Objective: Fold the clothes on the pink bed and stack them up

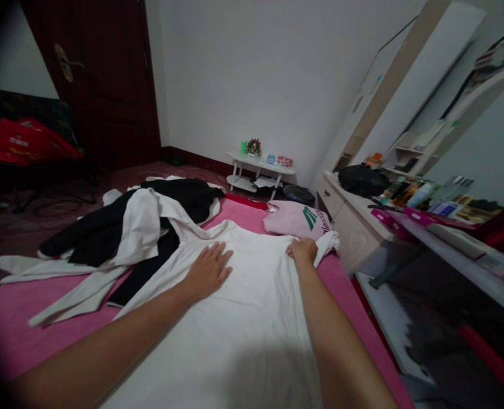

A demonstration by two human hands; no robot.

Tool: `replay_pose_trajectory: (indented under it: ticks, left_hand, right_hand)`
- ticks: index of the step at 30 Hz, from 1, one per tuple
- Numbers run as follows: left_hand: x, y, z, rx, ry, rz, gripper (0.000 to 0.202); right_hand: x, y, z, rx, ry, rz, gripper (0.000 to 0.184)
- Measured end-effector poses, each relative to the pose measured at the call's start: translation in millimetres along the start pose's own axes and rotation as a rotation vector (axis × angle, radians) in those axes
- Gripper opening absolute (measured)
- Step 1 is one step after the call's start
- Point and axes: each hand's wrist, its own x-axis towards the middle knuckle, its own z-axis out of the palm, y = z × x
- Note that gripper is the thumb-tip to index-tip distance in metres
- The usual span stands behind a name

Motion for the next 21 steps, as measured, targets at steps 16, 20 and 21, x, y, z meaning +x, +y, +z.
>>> replay_pose_trajectory:
  ticks: [16,20,21]
  left_hand:
    - [15.4,-16.1,4.3,0.015,-0.107,0.138,0.055]
    - [43.5,-41.5,6.4,0.032,-0.09,0.045,0.063]
    - [52.2,-48.9,7.2,0.032,-0.076,-0.014,0.063]
  right_hand:
    - [-76.6,6.3,50.9,-0.353,-0.147,-0.669,0.043]
    - [-67.1,12.5,51.2,-0.12,-0.002,-0.639,0.049]
    - [-63.4,13.9,50.3,-0.052,0.065,-0.602,0.05]
